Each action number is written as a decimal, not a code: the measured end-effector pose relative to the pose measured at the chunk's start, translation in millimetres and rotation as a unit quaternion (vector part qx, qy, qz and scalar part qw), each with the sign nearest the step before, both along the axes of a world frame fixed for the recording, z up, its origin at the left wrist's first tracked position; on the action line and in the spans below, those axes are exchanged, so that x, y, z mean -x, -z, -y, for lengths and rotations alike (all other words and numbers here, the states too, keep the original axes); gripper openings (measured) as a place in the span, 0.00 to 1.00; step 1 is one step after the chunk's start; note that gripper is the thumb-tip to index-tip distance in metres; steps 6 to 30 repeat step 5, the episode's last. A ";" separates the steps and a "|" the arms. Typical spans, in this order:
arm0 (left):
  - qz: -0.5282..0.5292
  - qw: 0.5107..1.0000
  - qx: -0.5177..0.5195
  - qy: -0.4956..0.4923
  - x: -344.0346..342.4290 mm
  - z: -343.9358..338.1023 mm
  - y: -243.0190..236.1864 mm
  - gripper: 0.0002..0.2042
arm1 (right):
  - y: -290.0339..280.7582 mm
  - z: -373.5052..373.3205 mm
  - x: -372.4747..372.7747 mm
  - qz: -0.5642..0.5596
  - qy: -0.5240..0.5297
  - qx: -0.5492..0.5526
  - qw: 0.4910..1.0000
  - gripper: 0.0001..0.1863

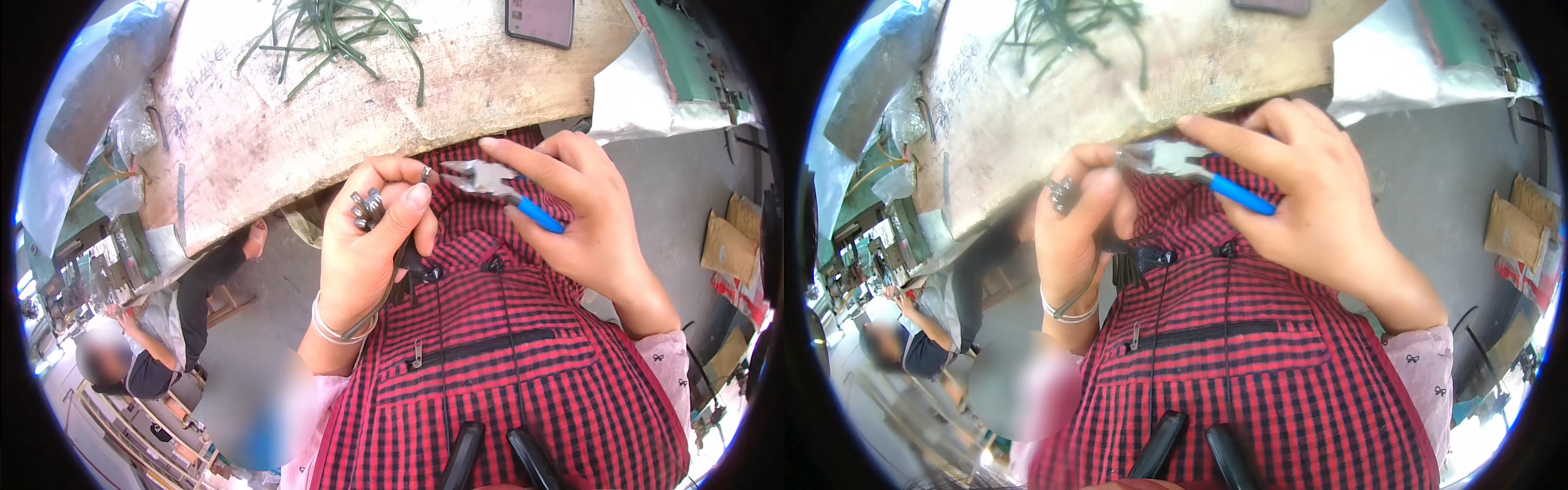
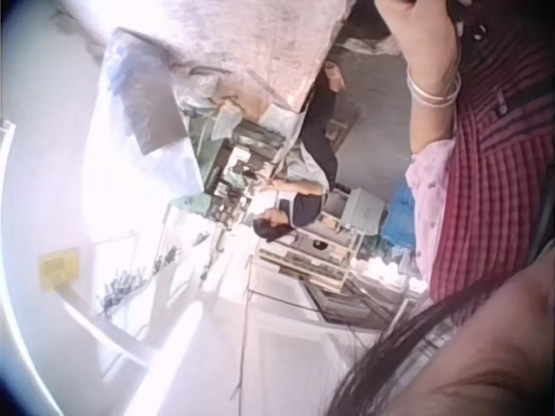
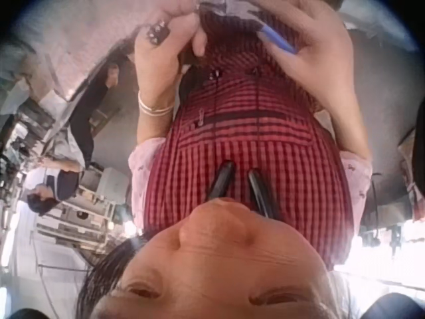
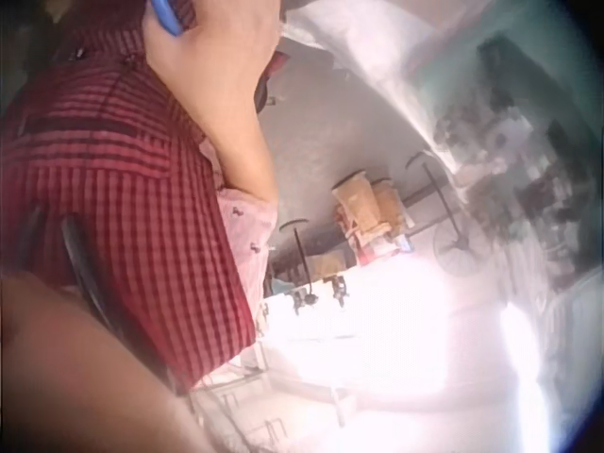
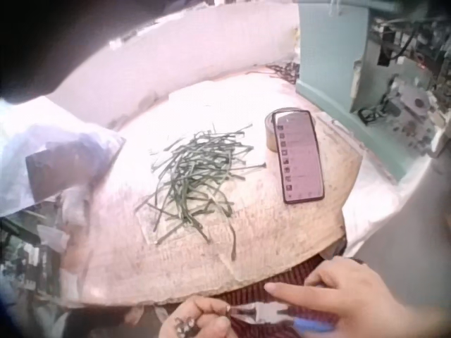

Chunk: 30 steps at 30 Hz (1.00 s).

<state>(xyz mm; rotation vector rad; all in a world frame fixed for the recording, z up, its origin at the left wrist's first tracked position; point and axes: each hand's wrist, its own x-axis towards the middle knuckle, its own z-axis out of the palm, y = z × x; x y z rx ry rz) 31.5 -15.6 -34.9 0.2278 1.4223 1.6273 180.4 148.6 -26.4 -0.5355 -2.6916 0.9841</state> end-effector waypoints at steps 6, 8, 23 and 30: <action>-0.003 0.998 -0.036 0.051 8.4 12.9 -6.6 0.16 | 7.0 3.3 7.9 -0.004 -0.008 -0.033 0.999 0.27; -0.003 0.998 -0.036 0.051 8.4 12.9 -6.6 0.16 | 7.0 3.3 7.9 -0.004 -0.008 -0.033 0.999 0.27; -0.003 0.998 -0.036 0.051 8.4 12.9 -6.6 0.16 | 7.0 3.3 7.9 -0.004 -0.008 -0.033 0.999 0.27; -0.003 0.998 -0.036 0.051 8.4 12.9 -6.6 0.16 | 7.0 3.3 7.9 -0.004 -0.008 -0.033 0.999 0.27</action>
